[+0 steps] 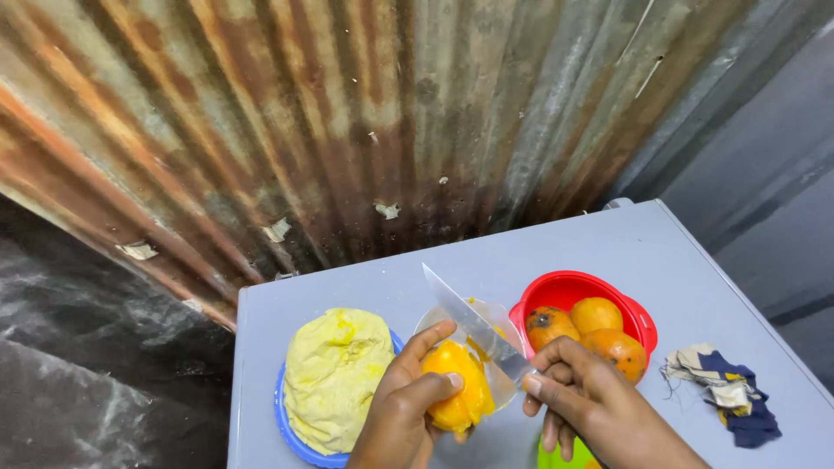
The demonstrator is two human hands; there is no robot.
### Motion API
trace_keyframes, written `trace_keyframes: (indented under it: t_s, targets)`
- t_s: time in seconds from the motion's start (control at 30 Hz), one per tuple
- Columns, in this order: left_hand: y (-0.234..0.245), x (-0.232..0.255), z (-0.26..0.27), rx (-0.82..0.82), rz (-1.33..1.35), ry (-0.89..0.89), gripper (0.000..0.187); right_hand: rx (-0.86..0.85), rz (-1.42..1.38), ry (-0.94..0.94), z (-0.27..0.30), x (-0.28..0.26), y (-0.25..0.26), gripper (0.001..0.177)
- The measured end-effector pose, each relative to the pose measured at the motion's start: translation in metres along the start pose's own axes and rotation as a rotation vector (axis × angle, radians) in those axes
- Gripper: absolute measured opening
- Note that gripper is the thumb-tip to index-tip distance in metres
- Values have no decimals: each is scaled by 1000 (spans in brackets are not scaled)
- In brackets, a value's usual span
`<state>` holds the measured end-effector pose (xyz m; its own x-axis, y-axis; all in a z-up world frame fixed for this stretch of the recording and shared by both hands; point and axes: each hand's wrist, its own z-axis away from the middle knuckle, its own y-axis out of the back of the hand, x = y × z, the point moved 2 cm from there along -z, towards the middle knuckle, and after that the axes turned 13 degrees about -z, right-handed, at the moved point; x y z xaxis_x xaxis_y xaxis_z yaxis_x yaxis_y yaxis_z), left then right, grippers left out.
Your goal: The person holds a mango in their left hand and uses a knife in their right hand to slice the fruit into a clear plastic container. The person continues to cut the mango into smaller pieces, placing them into the container while other whole mangoes sit in a red bowl nearby.
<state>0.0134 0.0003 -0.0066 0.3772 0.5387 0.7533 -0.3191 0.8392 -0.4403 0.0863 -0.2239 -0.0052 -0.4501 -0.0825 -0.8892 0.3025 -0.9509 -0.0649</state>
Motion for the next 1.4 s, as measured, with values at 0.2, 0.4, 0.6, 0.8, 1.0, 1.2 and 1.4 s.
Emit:
trace_keyframes:
  t_s: [0.2, 0.4, 0.6, 0.8, 1.0, 1.2, 1.4]
  targets:
    - [-8, 0, 0, 53, -6, -127, 82, -66, -138, -230, 17, -11, 2, 22]
    - [-18, 17, 8, 109, -118, -196, 71, -140, -296, -213, 16, 5, 11, 22]
    - [-18, 21, 6, 137, -151, -210, 65, -158, -221, -150, 22, 7, 16, 22]
    - [-19, 23, 8, 126, -157, -238, 60, -137, -183, -145, 36, 8, 16, 24]
    - [-20, 23, 7, 123, -142, -217, 61, -72, -146, -159, 53, 18, 37, 26]
    - [-16, 21, 0, 88, -137, -229, 59, -25, -108, -141, 79, 21, 50, 28]
    - [-14, 23, 4, 85, -168, -228, 59, 36, -130, -137, 106, 31, 60, 27]
